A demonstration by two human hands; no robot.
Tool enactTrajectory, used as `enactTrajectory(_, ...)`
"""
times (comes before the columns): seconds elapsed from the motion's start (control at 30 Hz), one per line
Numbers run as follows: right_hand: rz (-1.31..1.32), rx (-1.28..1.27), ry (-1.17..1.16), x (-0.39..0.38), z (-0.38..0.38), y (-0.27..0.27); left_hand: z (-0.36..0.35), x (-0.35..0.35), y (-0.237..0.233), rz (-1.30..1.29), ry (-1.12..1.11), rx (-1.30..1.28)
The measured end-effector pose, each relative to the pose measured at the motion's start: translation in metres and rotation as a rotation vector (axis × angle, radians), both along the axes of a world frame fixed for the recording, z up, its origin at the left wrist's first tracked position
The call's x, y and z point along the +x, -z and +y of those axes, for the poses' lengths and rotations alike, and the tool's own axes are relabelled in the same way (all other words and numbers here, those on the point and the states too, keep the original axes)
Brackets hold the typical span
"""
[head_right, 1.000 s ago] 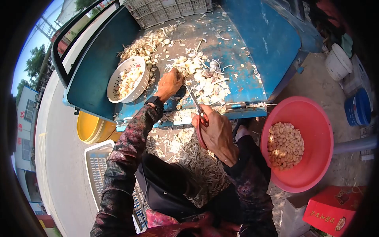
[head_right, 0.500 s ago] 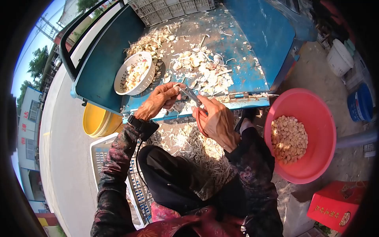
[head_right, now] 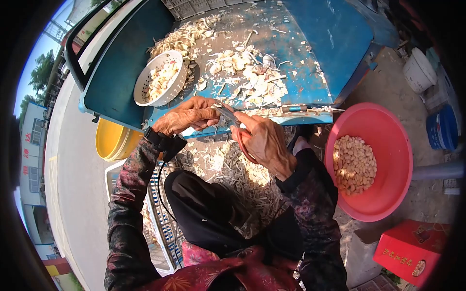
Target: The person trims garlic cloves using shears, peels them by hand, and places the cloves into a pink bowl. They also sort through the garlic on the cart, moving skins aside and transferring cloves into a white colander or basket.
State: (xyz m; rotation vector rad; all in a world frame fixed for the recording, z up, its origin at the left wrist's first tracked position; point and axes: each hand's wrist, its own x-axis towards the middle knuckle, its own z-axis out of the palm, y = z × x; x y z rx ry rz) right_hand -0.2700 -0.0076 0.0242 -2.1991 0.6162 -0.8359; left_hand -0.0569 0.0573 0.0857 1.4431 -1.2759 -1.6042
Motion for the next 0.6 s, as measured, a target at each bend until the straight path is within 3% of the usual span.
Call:
enactTrajectory(0.13, 0.093, 0.042, -0.002, -0.005, 0.004, -0.021, -0.006, 0.000, 0.007, 0.081, -0.013, -0.009)
enactTrajectory(0.2, 0.197, 0.295, -0.040, -0.005, 0.004, -0.023, -0.008, 0.002, 0.013, 0.070, 0.004, 0.039)
enactTrajectory(0.23, -0.011, 0.335, -0.058, -0.002, 0.005, -0.012, -0.009, 0.001, 0.013, 0.102, -0.005, 0.052)
enactTrajectory(0.27, -0.007, 0.335, -0.055, -0.003, 0.003, -0.011, -0.010, 0.001, 0.015, 0.106, -0.002, 0.051)
enactTrajectory(0.37, -0.100, 0.809, 0.047, -0.007, -0.001, -0.026, -0.018, 0.012, 0.028, 0.302, -0.079, 0.077)
enactTrajectory(0.4, -0.135, 0.953, 0.069, -0.009, -0.002, -0.035, -0.020, 0.007, 0.018, 0.213, -0.235, 0.030)
enactTrajectory(0.47, -0.156, 0.928, 0.059, -0.010, -0.006, -0.038, -0.036, 0.032, 0.031, 0.143, -0.379, -0.103)
enactTrajectory(0.53, -0.148, 0.927, 0.060, -0.010, -0.005, -0.039, -0.056, 0.045, 0.027, -0.168, -0.561, -0.096)
enactTrajectory(0.6, -0.138, 0.920, 0.067, -0.010, -0.005, -0.037, -0.083, 0.067, 0.051, -0.620, -0.585, -0.303)
